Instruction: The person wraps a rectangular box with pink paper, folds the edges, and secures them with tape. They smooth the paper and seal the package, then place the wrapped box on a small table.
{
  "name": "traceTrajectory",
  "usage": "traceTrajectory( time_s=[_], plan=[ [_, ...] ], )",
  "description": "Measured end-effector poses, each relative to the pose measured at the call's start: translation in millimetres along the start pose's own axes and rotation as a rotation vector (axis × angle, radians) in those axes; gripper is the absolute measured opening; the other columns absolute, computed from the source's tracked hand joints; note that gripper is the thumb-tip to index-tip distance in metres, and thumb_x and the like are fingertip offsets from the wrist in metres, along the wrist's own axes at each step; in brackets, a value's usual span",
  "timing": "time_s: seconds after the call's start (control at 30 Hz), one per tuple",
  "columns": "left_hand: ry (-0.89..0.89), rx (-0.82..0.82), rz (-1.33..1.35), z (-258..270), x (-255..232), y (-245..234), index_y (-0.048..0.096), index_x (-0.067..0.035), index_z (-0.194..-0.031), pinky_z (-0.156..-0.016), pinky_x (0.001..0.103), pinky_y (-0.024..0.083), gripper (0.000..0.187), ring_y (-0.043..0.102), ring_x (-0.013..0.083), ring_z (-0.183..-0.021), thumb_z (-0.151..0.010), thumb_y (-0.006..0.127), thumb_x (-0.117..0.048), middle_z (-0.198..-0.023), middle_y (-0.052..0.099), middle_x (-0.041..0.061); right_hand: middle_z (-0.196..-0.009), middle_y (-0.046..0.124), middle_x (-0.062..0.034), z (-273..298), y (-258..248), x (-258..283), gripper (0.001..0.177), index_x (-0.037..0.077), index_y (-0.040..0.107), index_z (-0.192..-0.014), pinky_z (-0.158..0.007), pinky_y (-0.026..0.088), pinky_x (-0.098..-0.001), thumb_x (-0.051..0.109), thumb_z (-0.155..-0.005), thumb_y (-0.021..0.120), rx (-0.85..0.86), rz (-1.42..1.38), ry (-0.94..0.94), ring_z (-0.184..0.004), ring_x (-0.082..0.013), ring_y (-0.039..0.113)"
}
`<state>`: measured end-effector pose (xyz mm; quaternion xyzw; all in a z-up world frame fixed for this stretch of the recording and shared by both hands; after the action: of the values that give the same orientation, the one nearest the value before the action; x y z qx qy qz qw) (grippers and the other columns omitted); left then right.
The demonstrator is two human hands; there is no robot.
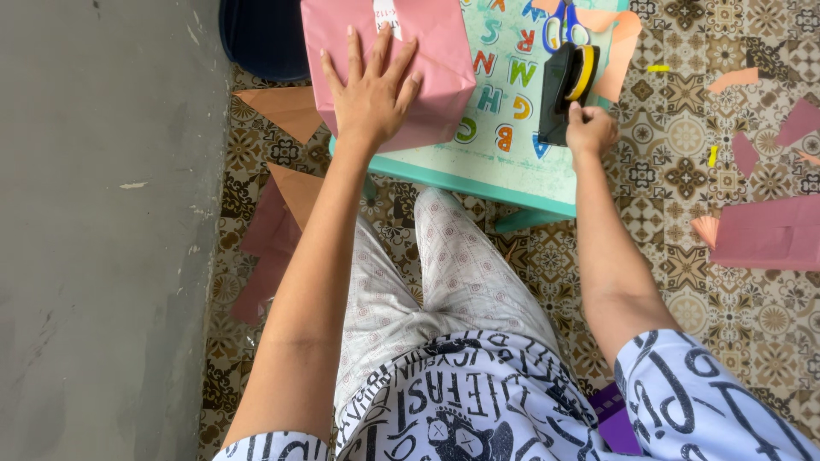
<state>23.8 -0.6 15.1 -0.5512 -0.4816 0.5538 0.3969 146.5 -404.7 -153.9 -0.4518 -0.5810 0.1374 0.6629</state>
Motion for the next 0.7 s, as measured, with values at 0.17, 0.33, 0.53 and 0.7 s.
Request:
traceTrajectory(
  time_s=[0.17, 0.33, 0.53, 0.7],
  plan=[
    [0.0, 0.001, 0.001, 2, -1, -1, 0.029, -0.044, -0.16, -0.119, 0.072, -0.005, 0.056, 0.003, 0.0365, -0.157, -0.106, 0.025, -0.058, -0.172, 0.019, -0.001, -0.099, 0.079, -0.0051, -20, 13, -14, 0.018, 0.011, 0.079, -0.087, -0.097, 0.051, -0.0337, 0.028, -0.088, 0.076, 0.241, -0.471, 0.197, -0.101, -0.019, 0.071],
    [-0.004, 0.013, 0.002, -2, -1, -2, 0.028, -0.045, -0.16, -0.119, 0.071, -0.005, 0.056, 0.004, 0.0361, -0.157, -0.105, 0.025, -0.058, -0.171, 0.018, -0.001, -0.104, 0.079, -0.0087, -18, -7, 9, 0.014, 0.008, 0.078, -0.083, -0.105, 0.046, -0.0365, 0.02, -0.09, 0.077, 0.197, -0.703, 0.25, -0.111, -0.022, 0.067],
    [0.0, 0.007, -0.008, -3, 1, -1, 0.027, -0.045, -0.16, -0.12, 0.071, -0.004, 0.056, 0.004, 0.0363, -0.158, -0.106, 0.024, -0.059, -0.172, 0.019, -0.001, -0.123, 0.076, -0.0077, 56, -60, 26, 0.011, 0.014, 0.075, -0.084, -0.118, 0.026, -0.0513, 0.022, -0.09, 0.072, 0.127, -0.503, 0.391, -0.129, -0.0205, 0.058],
    [0.011, 0.004, 0.0, -6, 0, 3, 0.026, -0.045, -0.16, -0.118, 0.071, -0.005, 0.056, 0.004, 0.0369, -0.157, -0.106, 0.023, -0.059, -0.171, 0.019, -0.001, -0.111, 0.079, -0.0085, 83, -24, -15, 0.012, 0.01, 0.078, -0.098, -0.109, 0.046, -0.0387, 0.02, -0.093, 0.073, 0.08, -0.588, 0.312, -0.112, -0.0205, 0.07]
  ],
)
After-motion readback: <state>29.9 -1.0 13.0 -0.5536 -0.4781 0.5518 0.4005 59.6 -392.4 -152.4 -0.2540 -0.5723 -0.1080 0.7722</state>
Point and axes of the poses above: each hand's wrist, its own z-axis away from the middle knuckle, its own y-axis out of the palm, x = y × z, the point moved 3 cm from there along -z, towards the middle knuckle
